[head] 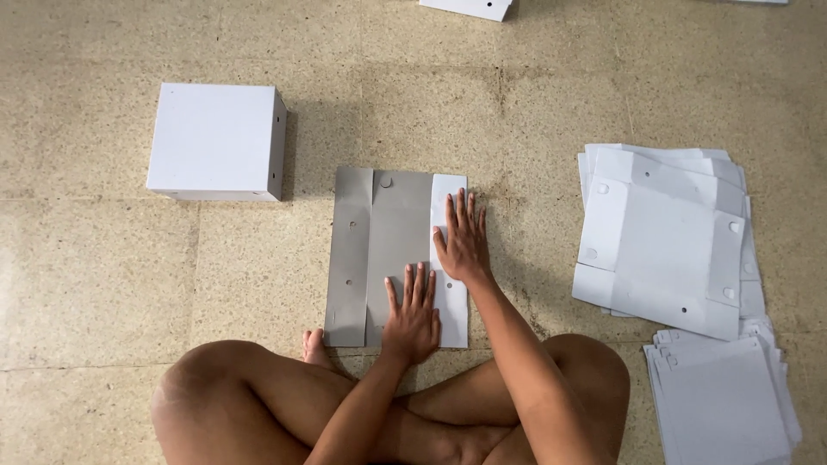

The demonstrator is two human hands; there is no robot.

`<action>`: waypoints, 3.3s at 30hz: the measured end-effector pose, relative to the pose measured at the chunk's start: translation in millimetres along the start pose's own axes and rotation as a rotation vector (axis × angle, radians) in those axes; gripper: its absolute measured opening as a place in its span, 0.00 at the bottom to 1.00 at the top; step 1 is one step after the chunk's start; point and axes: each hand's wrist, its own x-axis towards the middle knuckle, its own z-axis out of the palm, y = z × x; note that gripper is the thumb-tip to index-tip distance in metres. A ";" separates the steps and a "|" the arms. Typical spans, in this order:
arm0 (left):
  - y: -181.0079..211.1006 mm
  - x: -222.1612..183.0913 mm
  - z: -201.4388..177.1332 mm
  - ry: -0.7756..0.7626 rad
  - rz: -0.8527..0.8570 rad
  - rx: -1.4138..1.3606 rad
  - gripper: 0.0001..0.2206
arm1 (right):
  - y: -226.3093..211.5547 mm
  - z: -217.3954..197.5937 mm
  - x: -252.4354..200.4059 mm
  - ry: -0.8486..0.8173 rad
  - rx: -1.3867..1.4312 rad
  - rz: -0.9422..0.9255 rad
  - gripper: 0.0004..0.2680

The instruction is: The person folds a flat white cardboard sheet into a box shape by hand. They fold the side flaps up, tuck tabs into slots, and secure the corners to form a finished box.

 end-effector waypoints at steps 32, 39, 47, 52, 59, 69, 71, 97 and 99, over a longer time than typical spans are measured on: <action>-200.5 2.3 38.4 -0.042 -0.564 -0.208 0.23 | -27.2 1.1 -124.8 -0.400 0.072 0.082 0.25; -156.7 15.0 34.9 -0.170 -0.760 -0.412 0.28 | -31.5 0.8 -124.8 -0.304 0.179 0.135 0.26; -84.4 -0.3 -80.0 -0.094 -0.491 -0.681 0.28 | -26.4 7.8 -115.1 -0.147 0.130 0.140 0.23; -74.0 5.1 -52.6 -0.297 -0.224 -0.407 0.33 | -18.8 20.7 -108.1 0.017 0.089 0.111 0.20; -86.6 27.6 36.3 0.024 0.049 0.289 0.26 | -42.8 -9.6 -99.5 -0.003 0.096 0.024 0.19; -105.5 72.3 65.0 0.430 -0.024 0.215 0.04 | -7.5 28.0 -69.5 0.490 0.148 0.083 0.08; -100.9 73.7 53.9 0.444 -0.086 0.194 0.05 | -1.9 32.5 -63.5 0.425 0.134 0.058 0.08; -98.8 121.4 10.3 0.132 -0.009 -0.072 0.37 | -7.2 0.6 1.7 0.169 0.215 -0.027 0.27; -95.1 119.0 -1.4 0.097 -0.036 -0.023 0.37 | -7.2 -1.9 0.9 0.149 0.178 -0.066 0.25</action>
